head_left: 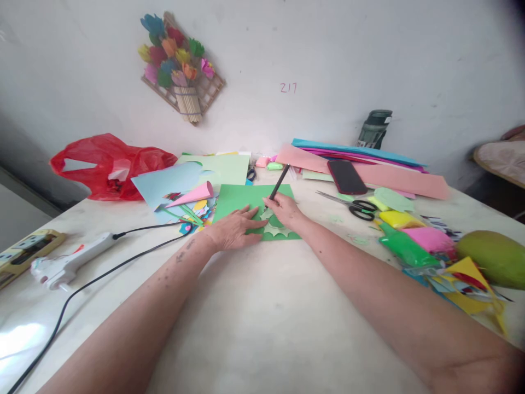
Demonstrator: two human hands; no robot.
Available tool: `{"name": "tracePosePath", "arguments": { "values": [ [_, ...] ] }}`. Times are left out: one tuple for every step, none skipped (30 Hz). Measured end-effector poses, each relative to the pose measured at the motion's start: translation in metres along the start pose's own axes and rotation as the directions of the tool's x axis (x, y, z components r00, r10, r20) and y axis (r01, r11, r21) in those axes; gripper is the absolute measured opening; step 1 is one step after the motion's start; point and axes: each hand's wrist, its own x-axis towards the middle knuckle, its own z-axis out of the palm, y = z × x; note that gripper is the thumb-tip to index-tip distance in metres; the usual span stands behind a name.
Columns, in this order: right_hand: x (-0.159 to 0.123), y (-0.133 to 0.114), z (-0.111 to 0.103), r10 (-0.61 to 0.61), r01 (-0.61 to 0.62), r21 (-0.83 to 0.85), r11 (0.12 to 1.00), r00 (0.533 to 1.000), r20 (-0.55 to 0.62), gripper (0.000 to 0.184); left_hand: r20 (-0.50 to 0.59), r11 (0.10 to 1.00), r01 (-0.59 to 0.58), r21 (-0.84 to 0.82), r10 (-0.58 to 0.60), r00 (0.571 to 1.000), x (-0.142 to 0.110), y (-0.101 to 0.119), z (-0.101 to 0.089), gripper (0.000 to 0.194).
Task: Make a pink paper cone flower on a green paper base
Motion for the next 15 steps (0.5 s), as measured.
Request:
{"name": "tracePosePath", "arguments": {
  "values": [
    [0.0003, -0.0003, 0.0005, -0.010, 0.010, -0.034, 0.999, 1.000, 0.001, 0.023, -0.001, 1.000, -0.002, 0.001, 0.002, 1.000, 0.0000, 0.0001, -0.0001, 0.047],
    [0.0005, -0.0009, 0.0010, -0.020, 0.021, -0.065, 0.998, 1.000, 0.004, 0.023, -0.003, 1.000, -0.005, 0.001, 0.005, 1.000, 0.0000, 0.0002, -0.0002, 0.047],
    [0.0007, -0.0016, 0.0014, -0.032, 0.033, -0.092, 0.995, 0.999, 0.009, 0.023, -0.006, 1.000, -0.007, 0.001, 0.007, 1.000, 0.0000, 0.0004, -0.0003, 0.047],
    [0.0009, -0.0023, 0.0019, -0.043, 0.044, -0.113, 0.993, 0.999, 0.014, 0.023, -0.009, 1.000, -0.009, 0.000, 0.009, 1.000, 0.0000, 0.0006, -0.0004, 0.046],
    [0.0011, -0.0028, 0.0022, -0.053, 0.056, -0.128, 0.990, 0.998, 0.019, 0.022, -0.011, 1.000, -0.010, -0.002, 0.010, 1.000, 0.0000, 0.0007, -0.0004, 0.046],
    [0.0014, -0.0032, 0.0026, -0.064, 0.066, -0.138, 0.988, 0.998, 0.023, 0.022, -0.013, 1.000, -0.011, -0.006, 0.011, 1.000, 0.0000, 0.0008, -0.0003, 0.046],
    [0.0015, -0.0033, 0.0030, -0.075, 0.078, -0.147, 0.986, 0.997, 0.026, 0.022, -0.014, 1.000, -0.013, -0.010, 0.013, 1.000, 0.0001, 0.0007, -0.0002, 0.046],
    [0.0017, -0.0033, 0.0033, -0.087, 0.090, -0.155, 0.984, 0.996, 0.029, 0.022, -0.015, 1.000, -0.015, -0.014, 0.015, 1.000, 0.0002, 0.0006, 0.0001, 0.047],
    [0.0017, -0.0031, 0.0035, -0.097, 0.101, -0.162, 0.982, 0.995, 0.031, 0.022, -0.016, 1.000, -0.017, -0.018, 0.017, 1.000, 0.0003, 0.0004, 0.0003, 0.046],
    [0.0017, -0.0029, 0.0037, -0.103, 0.107, -0.167, 0.980, 0.994, 0.031, 0.022, -0.017, 1.000, -0.020, -0.022, 0.020, 1.000, 0.0004, 0.0001, 0.0006, 0.046],
    [0.0016, -0.0028, 0.0038, -0.106, 0.110, -0.170, 0.979, 0.994, 0.031, 0.022, -0.021, 0.999, -0.023, -0.025, 0.022, 1.000, 0.0005, -0.0002, 0.0009, 0.046],
    [0.0015, -0.0028, 0.0038, -0.107, 0.111, -0.173, 0.979, 0.994, 0.030, 0.022, -0.025, 0.999, -0.025, -0.027, 0.025, 0.999, 0.0006, -0.0005, 0.0012, 0.046],
    [0.0013, -0.0028, 0.0039, -0.107, 0.110, -0.176, 0.978, 0.994, 0.030, 0.022, -0.029, 0.999, -0.027, -0.029, 0.026, 0.999, 0.0007, -0.0007, 0.0015, 0.046],
    [0.0012, -0.0029, 0.0038, -0.107, 0.111, -0.180, 0.977, 0.994, 0.030, 0.023, -0.032, 0.999, -0.027, -0.029, 0.026, 0.999, 0.0008, -0.0009, 0.0018, 0.046],
    [0.0010, -0.0030, 0.0038, -0.108, 0.113, -0.184, 0.976, 0.994, 0.034, 0.023, -0.032, 0.999, -0.026, -0.029, 0.025, 0.999, 0.0009, -0.0011, 0.0020, 0.046]
  ]
}}
